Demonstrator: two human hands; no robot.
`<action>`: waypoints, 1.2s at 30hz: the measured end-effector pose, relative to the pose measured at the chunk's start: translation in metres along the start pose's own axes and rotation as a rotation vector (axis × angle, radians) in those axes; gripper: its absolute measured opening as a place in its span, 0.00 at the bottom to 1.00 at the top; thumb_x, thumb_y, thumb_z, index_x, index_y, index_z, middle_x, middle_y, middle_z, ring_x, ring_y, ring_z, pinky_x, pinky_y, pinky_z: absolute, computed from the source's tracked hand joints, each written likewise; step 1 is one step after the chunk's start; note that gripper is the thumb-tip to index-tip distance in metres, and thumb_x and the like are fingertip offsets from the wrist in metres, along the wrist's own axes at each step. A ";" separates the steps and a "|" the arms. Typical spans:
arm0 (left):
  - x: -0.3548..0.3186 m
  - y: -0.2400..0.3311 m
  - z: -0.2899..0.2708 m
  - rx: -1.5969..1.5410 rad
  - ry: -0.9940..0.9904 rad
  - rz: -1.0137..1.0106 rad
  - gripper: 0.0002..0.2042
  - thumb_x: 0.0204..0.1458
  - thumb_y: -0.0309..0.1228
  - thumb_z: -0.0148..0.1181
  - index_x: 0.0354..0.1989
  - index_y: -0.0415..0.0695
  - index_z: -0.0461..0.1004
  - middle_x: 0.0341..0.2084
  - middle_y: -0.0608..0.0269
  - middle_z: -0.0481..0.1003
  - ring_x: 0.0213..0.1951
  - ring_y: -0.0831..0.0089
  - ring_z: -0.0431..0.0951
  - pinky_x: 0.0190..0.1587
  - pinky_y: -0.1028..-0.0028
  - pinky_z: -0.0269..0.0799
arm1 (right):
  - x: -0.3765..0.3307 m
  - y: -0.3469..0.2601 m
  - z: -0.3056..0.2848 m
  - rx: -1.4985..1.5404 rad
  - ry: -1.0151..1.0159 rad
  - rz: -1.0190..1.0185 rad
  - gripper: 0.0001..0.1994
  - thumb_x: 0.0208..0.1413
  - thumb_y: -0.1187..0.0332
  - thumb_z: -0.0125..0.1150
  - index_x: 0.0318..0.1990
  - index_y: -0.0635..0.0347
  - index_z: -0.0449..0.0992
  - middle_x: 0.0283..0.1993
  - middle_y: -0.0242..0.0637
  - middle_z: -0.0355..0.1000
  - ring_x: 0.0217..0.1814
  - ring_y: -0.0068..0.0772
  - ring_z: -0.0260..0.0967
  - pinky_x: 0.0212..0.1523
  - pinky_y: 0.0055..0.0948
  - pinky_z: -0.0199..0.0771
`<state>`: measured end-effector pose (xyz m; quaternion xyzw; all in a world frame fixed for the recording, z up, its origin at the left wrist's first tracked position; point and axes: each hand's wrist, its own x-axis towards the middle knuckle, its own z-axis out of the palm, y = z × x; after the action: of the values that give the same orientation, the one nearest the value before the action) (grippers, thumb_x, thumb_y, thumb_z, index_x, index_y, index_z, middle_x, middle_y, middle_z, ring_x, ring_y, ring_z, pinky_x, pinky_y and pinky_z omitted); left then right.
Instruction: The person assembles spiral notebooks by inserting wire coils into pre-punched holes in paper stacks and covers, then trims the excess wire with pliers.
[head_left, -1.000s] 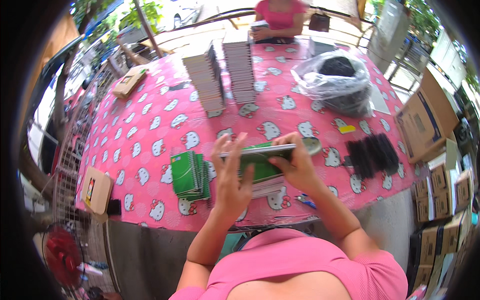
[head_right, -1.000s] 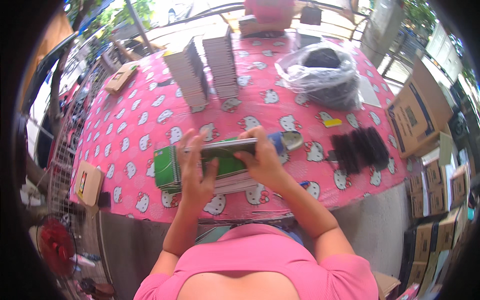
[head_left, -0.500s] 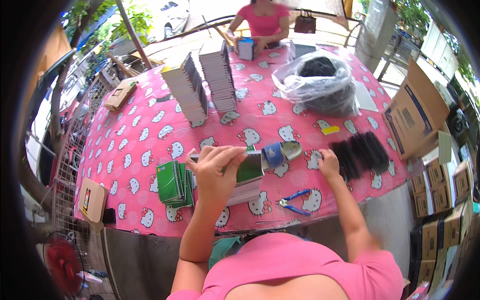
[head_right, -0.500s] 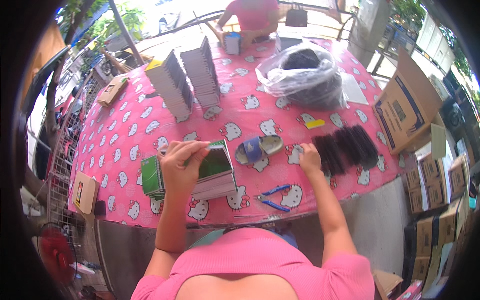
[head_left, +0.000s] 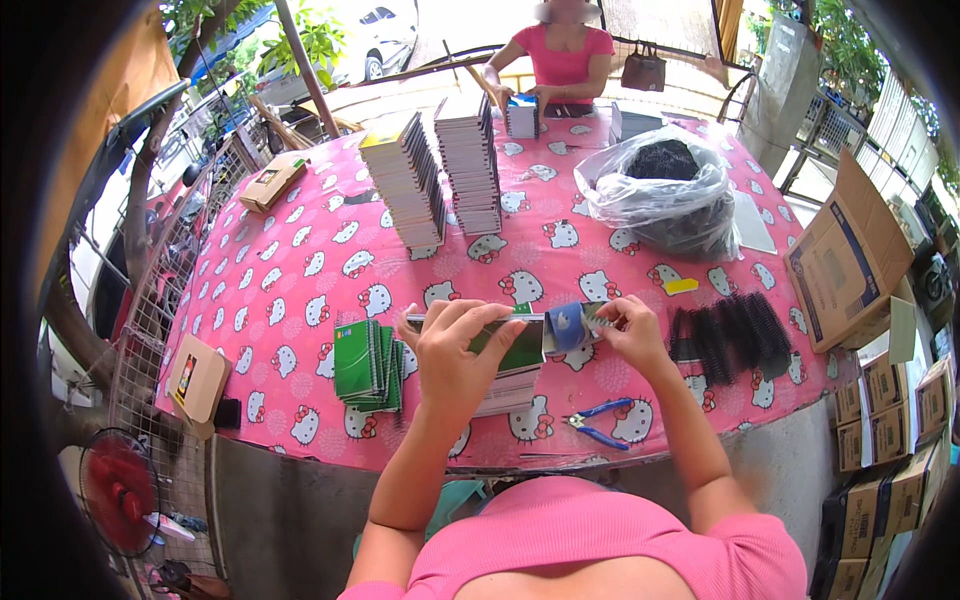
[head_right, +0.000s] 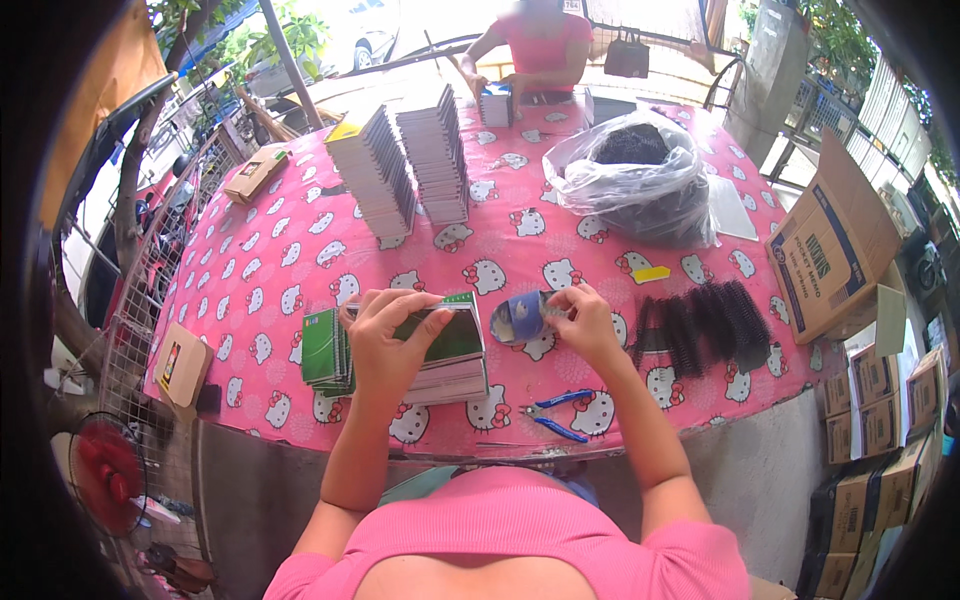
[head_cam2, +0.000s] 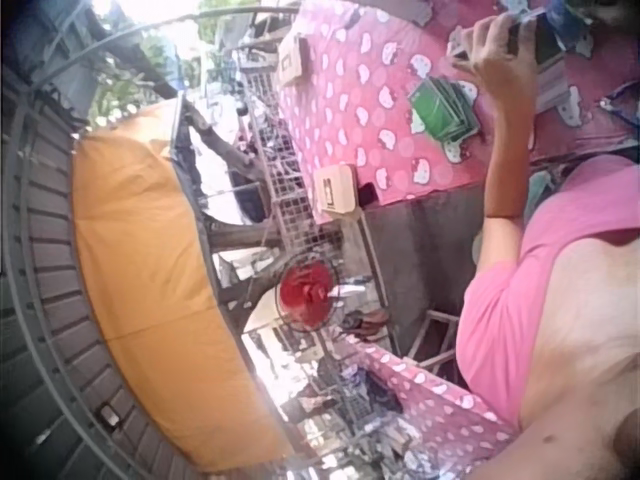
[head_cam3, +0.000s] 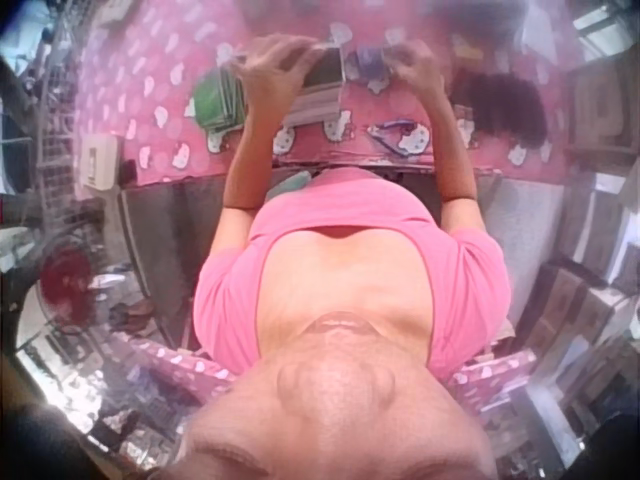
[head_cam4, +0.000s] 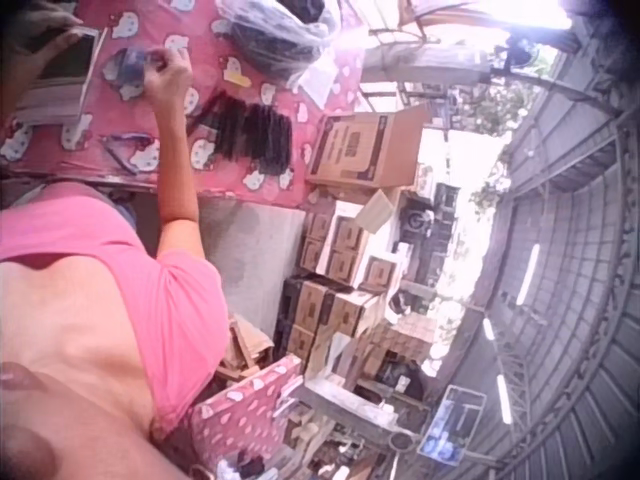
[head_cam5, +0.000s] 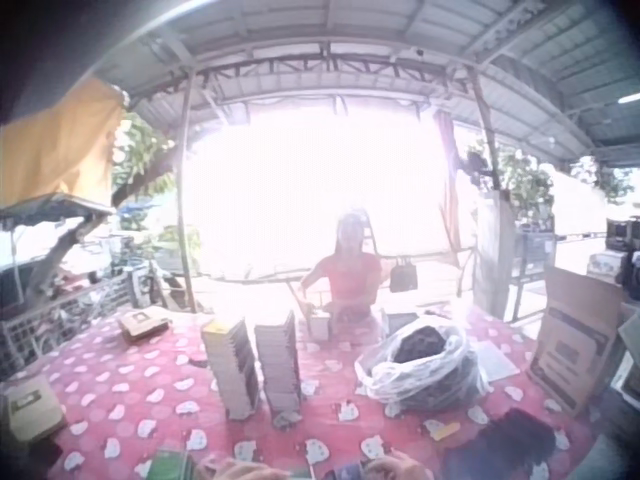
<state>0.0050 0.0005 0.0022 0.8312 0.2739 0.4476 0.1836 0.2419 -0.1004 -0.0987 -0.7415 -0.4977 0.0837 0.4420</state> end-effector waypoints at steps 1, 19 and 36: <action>-0.001 0.000 0.000 0.003 0.001 -0.003 0.10 0.42 0.34 0.71 0.31 0.45 0.82 0.29 0.67 0.79 0.37 0.72 0.74 0.49 0.69 0.60 | 0.001 -0.027 -0.008 0.090 0.002 -0.055 0.13 0.42 0.78 0.68 0.38 0.62 0.79 0.32 0.34 0.71 0.28 0.24 0.70 0.30 0.24 0.70; -0.005 0.005 -0.002 0.044 0.005 0.011 0.10 0.43 0.36 0.70 0.33 0.48 0.83 0.30 0.70 0.79 0.39 0.73 0.74 0.57 0.62 0.49 | 0.026 -0.120 -0.044 0.294 -0.354 -0.320 0.07 0.47 0.75 0.64 0.35 0.62 0.78 0.30 0.35 0.73 0.31 0.30 0.71 0.35 0.29 0.70; -0.005 0.005 0.003 0.031 0.028 -0.011 0.10 0.43 0.40 0.69 0.32 0.51 0.82 0.28 0.73 0.78 0.38 0.74 0.74 0.58 0.53 0.45 | 0.020 -0.122 -0.030 0.138 -0.210 -0.380 0.07 0.54 0.67 0.61 0.37 0.60 0.74 0.31 0.37 0.71 0.31 0.37 0.72 0.32 0.34 0.71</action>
<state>0.0065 -0.0071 0.0001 0.8261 0.2878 0.4540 0.1694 0.1877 -0.0875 0.0159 -0.5898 -0.6647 0.1095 0.4453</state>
